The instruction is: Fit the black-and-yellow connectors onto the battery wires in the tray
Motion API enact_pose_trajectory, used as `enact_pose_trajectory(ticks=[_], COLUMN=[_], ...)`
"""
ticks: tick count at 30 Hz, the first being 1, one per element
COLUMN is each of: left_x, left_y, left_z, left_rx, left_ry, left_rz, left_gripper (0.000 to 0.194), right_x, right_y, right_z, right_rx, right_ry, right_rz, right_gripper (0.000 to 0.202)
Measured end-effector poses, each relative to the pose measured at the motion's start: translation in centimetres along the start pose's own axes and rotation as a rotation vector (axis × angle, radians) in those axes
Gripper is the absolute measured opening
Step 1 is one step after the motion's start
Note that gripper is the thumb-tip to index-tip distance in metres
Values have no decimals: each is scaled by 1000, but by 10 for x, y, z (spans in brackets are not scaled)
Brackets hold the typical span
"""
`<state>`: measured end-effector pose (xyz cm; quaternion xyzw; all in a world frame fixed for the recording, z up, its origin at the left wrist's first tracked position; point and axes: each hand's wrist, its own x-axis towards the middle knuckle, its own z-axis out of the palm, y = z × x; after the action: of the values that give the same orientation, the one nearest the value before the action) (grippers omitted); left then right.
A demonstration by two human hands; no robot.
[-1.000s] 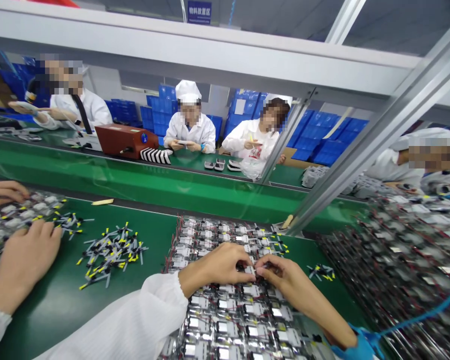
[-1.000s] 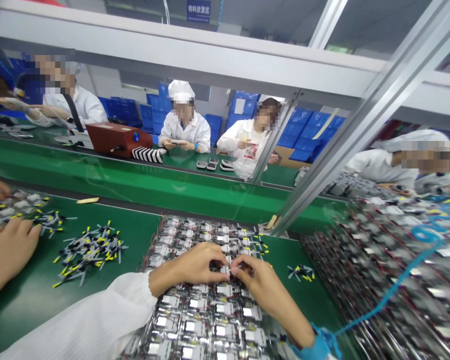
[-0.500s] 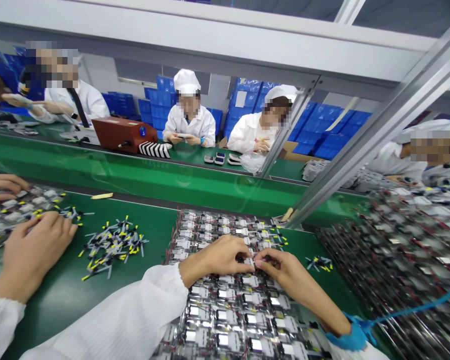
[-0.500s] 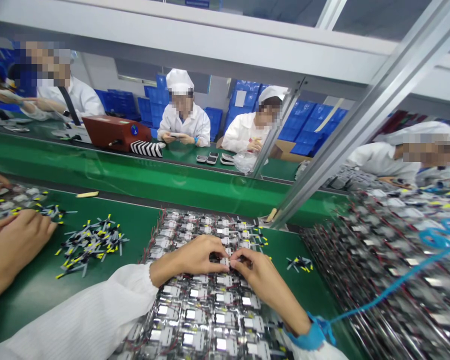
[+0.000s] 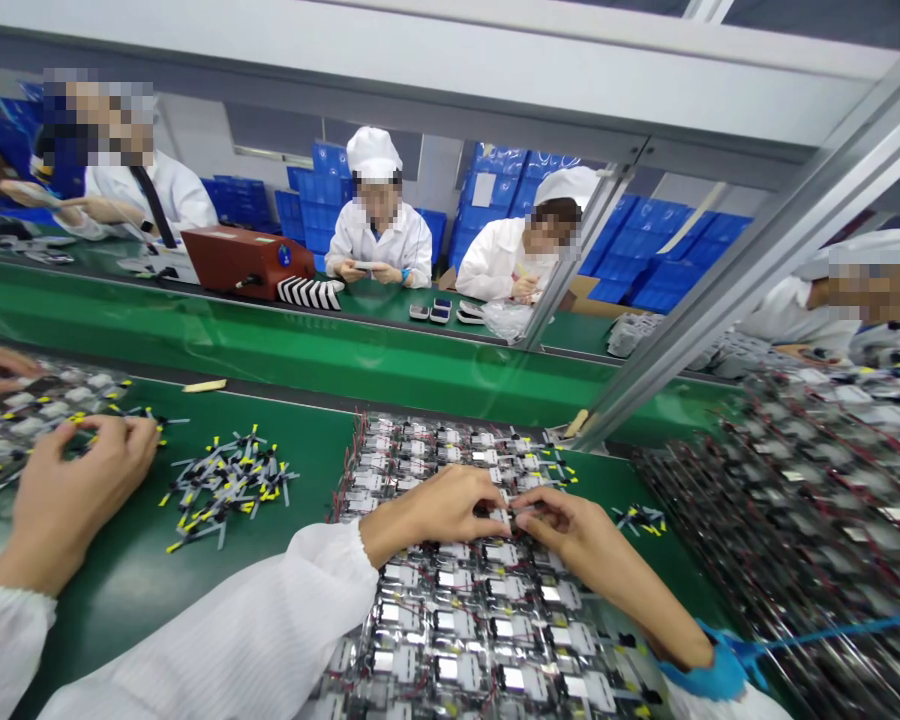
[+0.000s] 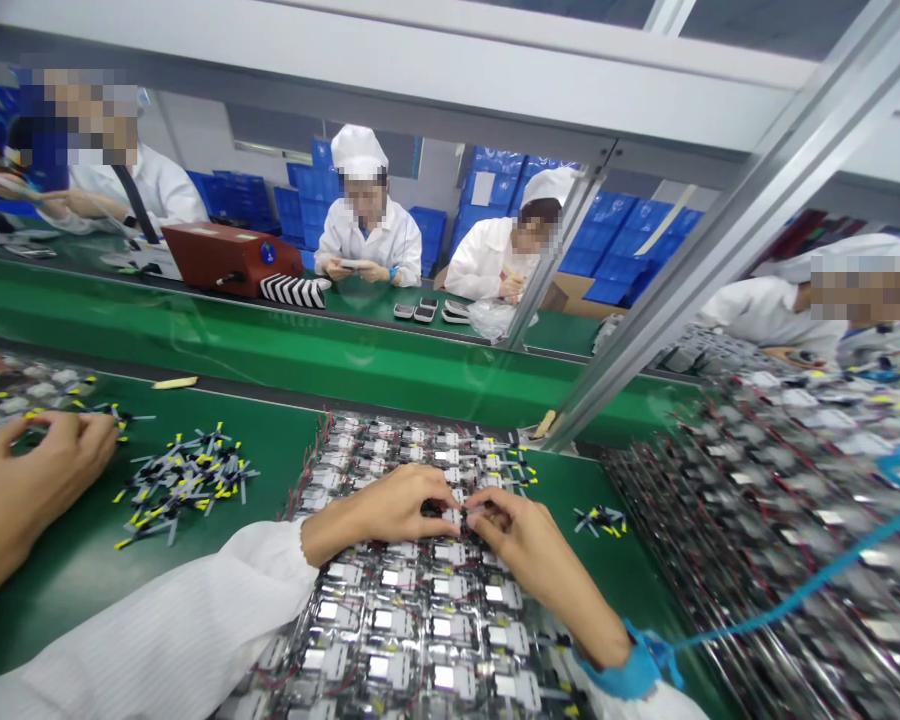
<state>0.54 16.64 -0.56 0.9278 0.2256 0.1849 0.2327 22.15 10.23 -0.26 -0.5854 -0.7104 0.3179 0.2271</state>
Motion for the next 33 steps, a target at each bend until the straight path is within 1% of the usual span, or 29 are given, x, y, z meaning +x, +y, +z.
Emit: enact_pose_trajectory(ticks=[3,10,16,23,33], left_x=[0,1,1,0,1], left_y=[0,-2,0,-2,-4], left_z=[0,2,0,1,3], left_rx=[4,21,24,30,27], left_ry=[1,-5,2,-4,-5], left_rz=[4,24,22,33,57], left_gripper=[29,27,28,29,27], right_x=[1,-3,-5,-4,-3], right_y=[-1,-3,-4,-12,-5], right_z=[-1,0,0,-1,-3], right_rx=[26,116,-8,-35,-45], right_ry=[10,28,33,18,11], right_rz=[3,30,-45,-60,-93], right_gripper=[27,32,28,23,23])
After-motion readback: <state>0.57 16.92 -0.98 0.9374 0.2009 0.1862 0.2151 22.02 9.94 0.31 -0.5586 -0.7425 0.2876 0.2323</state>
